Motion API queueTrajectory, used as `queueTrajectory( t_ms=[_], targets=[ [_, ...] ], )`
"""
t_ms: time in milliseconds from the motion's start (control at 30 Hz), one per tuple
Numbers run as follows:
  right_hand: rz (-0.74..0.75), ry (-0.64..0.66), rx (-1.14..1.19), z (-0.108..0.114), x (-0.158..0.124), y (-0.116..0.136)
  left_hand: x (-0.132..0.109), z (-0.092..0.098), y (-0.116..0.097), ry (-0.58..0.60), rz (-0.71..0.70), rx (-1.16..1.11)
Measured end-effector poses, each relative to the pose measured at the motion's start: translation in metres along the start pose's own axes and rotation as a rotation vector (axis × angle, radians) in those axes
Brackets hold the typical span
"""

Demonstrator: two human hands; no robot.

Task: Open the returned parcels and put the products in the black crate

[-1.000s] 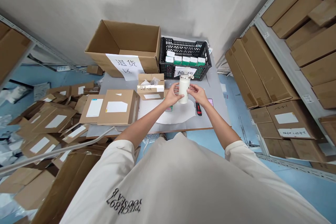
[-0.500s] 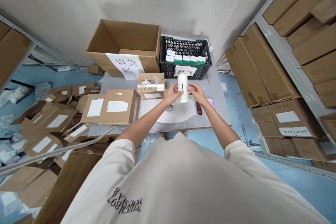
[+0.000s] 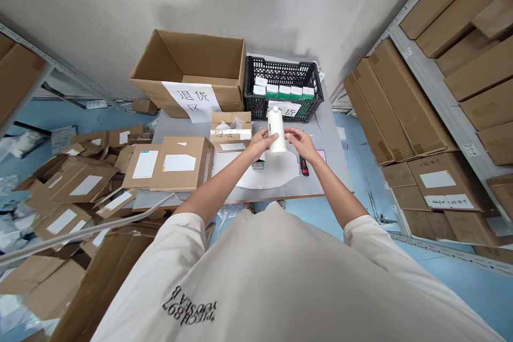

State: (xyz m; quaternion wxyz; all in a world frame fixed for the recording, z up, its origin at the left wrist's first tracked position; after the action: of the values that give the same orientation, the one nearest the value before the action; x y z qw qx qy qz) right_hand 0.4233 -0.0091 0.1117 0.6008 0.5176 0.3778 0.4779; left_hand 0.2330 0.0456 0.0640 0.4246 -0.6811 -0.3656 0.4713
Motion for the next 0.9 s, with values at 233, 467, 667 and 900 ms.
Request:
queueTrajectory(
  t_ms=[233, 467, 667, 900],
  targets=[
    [0.088, -0.014, -0.027, 0.017, 0.018, 0.032, -0.003, -0.004, -0.010, 0.053, -0.281, 0.135],
    [0.133, 0.087, -0.107, 0.018, 0.011, 0.049, -0.011, -0.015, -0.002, 0.202, -0.257, 0.145],
    [0.142, 0.097, -0.169, 0.020, 0.012, 0.049, -0.012, -0.018, -0.010, 0.277, -0.376, 0.188],
    [0.144, -0.050, -0.167, 0.018, 0.018, 0.046, -0.002, 0.031, -0.019, -0.097, -0.375, 0.526]
  ],
)
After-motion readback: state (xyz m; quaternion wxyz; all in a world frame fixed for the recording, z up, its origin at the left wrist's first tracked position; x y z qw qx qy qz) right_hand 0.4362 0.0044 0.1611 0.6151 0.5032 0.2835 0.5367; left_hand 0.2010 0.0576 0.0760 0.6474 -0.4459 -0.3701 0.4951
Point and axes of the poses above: each hand's wrist, its own x-axis towards the middle knuckle, its own z-axis out of the back of the hand, y = z × x, the point moved 6 cm from there along x, towards the middle knuckle, and after that the axes turned 10 degrees about -y, right-handed, at the moved point
